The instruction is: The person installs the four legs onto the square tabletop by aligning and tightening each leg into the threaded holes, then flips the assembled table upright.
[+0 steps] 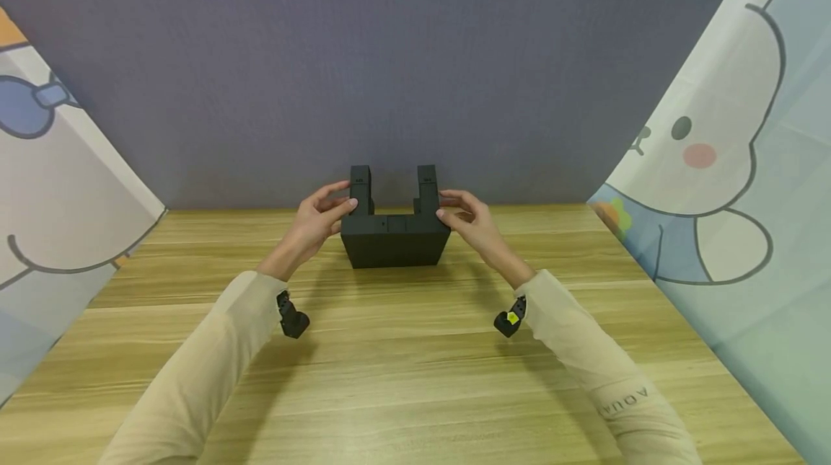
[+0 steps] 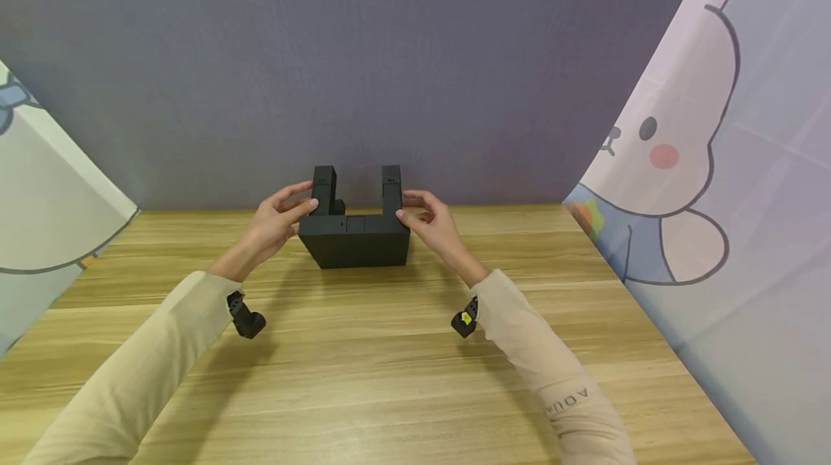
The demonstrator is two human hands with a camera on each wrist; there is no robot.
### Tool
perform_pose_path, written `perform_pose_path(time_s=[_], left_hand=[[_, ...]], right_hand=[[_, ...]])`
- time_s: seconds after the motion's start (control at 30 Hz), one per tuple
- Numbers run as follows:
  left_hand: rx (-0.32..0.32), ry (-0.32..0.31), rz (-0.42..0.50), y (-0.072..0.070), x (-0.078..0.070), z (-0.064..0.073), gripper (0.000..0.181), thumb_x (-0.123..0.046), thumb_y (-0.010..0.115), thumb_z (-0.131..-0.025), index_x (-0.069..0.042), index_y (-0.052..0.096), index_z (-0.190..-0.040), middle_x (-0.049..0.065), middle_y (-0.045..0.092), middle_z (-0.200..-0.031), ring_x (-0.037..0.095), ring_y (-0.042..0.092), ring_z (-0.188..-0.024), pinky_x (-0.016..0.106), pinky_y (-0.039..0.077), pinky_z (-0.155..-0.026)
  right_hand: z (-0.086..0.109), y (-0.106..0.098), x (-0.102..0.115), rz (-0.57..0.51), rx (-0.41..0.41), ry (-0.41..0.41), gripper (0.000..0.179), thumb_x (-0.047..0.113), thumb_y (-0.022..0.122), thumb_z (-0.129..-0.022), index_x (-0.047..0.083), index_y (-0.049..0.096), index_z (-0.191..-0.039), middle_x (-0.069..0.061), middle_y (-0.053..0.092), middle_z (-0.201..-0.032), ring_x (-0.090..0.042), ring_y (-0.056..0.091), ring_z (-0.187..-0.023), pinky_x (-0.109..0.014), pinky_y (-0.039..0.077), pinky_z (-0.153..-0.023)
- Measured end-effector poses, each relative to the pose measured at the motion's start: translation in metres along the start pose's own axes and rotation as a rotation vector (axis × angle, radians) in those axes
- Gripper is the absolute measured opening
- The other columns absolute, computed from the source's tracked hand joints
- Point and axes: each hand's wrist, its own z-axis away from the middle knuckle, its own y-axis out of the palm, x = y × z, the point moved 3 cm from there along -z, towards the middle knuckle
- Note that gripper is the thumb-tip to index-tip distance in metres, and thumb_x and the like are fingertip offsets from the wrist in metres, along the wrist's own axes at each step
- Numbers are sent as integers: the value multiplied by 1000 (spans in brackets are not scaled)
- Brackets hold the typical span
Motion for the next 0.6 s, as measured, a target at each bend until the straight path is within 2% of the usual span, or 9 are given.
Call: perform_pose_path(time_s=[0.1,0.27,0.43,0.6], left_hand=[[6,-1,12,1,0,-1,58,-27,63,-86,-23,39,-138,12,33,-142,26,31,-133,51,27,-108],[11,-6,21,0,0,-2,58,-26,62,-87,-23,37,-139,12,32,-142,26,30,-134,51,25,-108],[9,-26,35,4,-7,4,56,-22,59,-90,-20,36,-140,13,31,-143,26,29,-135,50,25,-109],[11,-31,38,6,-11,6,55,-20,57,-91,-19,34,-142,15,30,-143,27,27,-136,50,23,-109]], right_hand=[[8,1,9,14,29,-35,43,11,55,-92,2,43,-132,-19,47,-130,-33,55,-102,-44,46,-85],[16,3,18,19,61,-50,44,6,55,-90,-1,43,-132,-18,43,-134,-40,51,-109,-41,46,-87],[19,3,17,14,58,-65,42,4,58,-88,-1,46,-128,-19,41,-136,-39,50,-113,-42,46,-89],[15,1,1,1,62,-115,41,4,63,-85,3,51,-124,-18,41,-136,-32,52,-114,-38,47,-89]])
